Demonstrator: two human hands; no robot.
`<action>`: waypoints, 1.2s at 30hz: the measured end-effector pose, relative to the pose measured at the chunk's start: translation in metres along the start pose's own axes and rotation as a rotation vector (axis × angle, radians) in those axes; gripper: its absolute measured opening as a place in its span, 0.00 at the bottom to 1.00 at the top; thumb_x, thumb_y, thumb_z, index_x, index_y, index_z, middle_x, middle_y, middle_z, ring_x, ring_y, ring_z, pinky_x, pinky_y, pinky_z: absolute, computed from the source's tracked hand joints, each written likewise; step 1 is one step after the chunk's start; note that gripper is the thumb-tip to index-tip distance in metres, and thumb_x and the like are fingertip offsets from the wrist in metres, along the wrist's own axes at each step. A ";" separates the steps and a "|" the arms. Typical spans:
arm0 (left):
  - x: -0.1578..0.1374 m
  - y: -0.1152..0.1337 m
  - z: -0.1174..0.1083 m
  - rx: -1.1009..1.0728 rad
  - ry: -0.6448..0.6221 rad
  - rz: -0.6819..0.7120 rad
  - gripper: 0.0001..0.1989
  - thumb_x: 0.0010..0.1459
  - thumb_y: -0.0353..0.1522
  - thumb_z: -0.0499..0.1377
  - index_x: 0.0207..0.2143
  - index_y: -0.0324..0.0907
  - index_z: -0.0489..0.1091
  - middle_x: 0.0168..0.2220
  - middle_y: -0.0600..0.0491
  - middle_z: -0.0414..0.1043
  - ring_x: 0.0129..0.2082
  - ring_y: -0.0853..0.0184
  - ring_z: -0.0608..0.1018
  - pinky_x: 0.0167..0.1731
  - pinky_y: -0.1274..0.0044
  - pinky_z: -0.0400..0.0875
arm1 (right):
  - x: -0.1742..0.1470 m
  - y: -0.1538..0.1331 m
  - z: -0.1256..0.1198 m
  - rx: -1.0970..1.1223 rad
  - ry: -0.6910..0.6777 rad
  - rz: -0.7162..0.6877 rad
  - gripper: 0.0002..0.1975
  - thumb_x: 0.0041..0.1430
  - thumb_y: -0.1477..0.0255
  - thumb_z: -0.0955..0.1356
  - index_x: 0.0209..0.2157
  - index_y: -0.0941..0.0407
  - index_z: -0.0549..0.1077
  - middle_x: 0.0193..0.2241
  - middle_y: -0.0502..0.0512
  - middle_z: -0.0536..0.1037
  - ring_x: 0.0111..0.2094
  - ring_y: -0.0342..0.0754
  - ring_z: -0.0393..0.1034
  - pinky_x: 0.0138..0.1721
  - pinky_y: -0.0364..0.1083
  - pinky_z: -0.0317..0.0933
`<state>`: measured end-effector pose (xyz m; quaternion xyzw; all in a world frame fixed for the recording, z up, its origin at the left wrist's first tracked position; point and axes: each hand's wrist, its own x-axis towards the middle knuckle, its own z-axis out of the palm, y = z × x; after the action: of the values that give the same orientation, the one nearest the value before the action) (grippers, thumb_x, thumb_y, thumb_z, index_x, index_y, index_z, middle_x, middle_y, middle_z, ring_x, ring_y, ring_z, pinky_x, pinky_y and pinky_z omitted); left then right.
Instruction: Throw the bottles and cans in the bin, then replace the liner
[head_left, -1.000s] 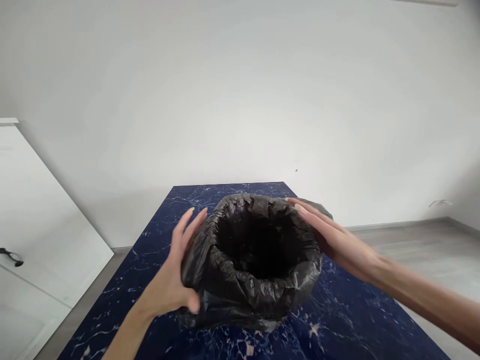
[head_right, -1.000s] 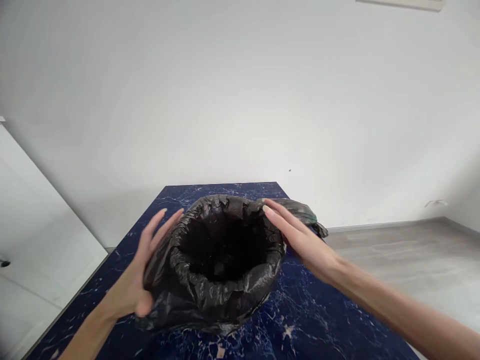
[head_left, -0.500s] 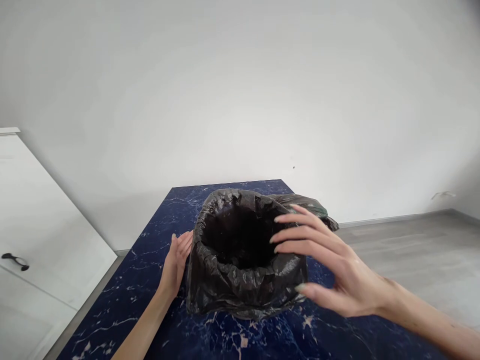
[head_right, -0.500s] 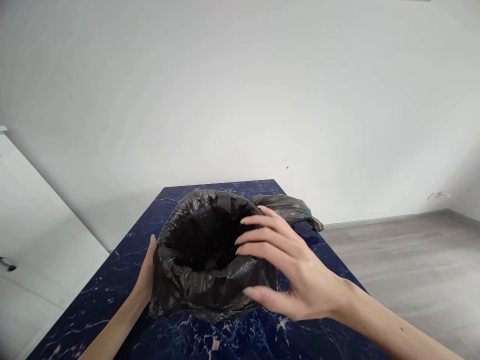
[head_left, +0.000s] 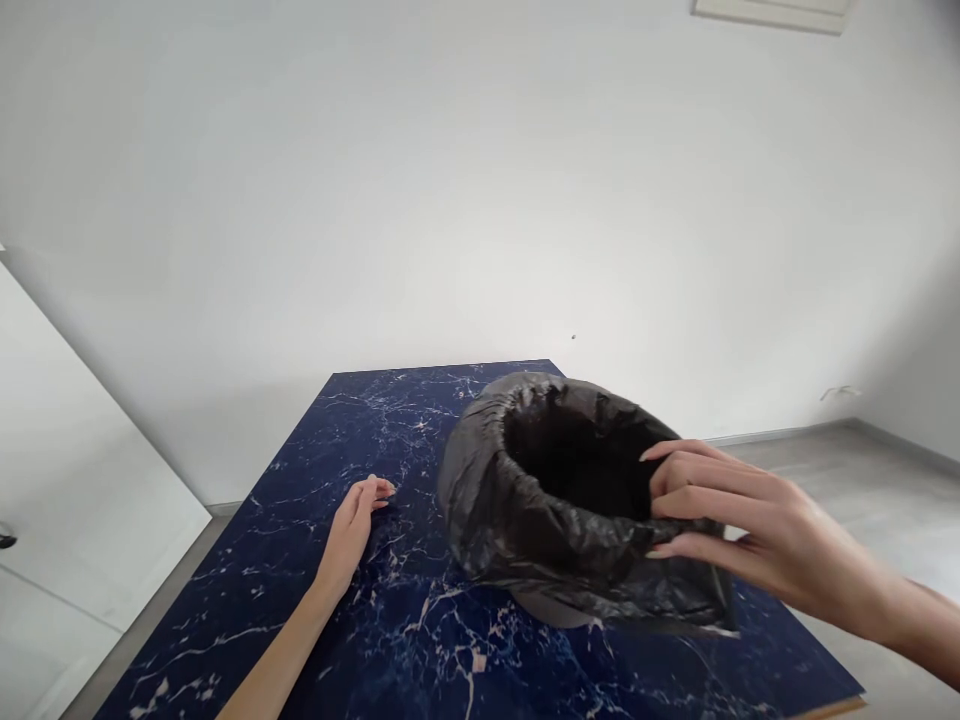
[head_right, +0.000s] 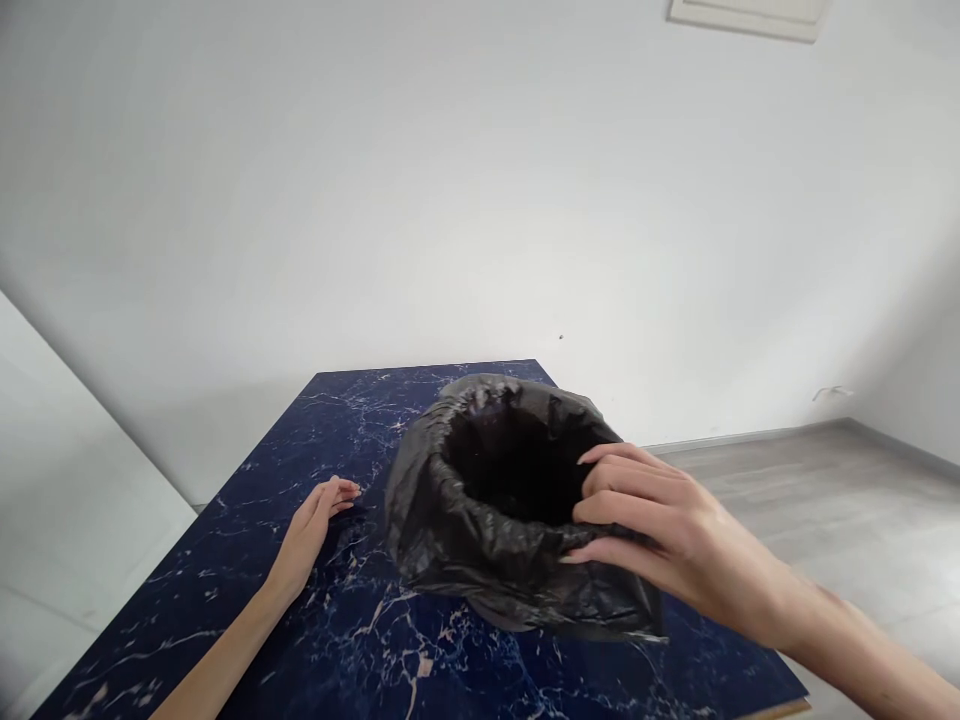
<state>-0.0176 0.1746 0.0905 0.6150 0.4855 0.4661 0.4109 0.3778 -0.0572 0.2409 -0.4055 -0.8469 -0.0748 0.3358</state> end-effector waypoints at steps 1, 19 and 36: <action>0.001 -0.001 -0.001 0.015 -0.009 0.003 0.34 0.64 0.63 0.56 0.43 0.41 0.78 0.47 0.43 0.82 0.53 0.50 0.81 0.57 0.64 0.75 | -0.010 0.004 -0.004 -0.034 0.004 0.022 0.04 0.70 0.70 0.74 0.44 0.49 0.76 0.36 0.51 0.79 0.40 0.53 0.80 0.56 0.59 0.77; 0.003 -0.014 -0.003 0.198 -0.074 0.045 0.32 0.64 0.62 0.53 0.45 0.45 0.77 0.49 0.45 0.82 0.53 0.51 0.82 0.57 0.62 0.76 | -0.049 0.007 -0.023 -0.507 0.298 0.303 0.23 0.74 0.60 0.69 0.66 0.47 0.71 0.59 0.63 0.78 0.59 0.60 0.76 0.58 0.55 0.72; -0.007 -0.014 0.002 0.449 -0.161 0.105 0.26 0.70 0.56 0.51 0.48 0.48 0.76 0.50 0.48 0.83 0.52 0.55 0.83 0.50 0.67 0.79 | 0.024 0.047 0.256 0.108 -0.280 0.477 0.28 0.79 0.58 0.61 0.72 0.57 0.65 0.76 0.62 0.59 0.76 0.55 0.53 0.76 0.56 0.52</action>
<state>-0.0189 0.1707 0.0753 0.7505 0.5100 0.3168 0.2763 0.2719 0.0912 0.0534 -0.5814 -0.7683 0.1085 0.2447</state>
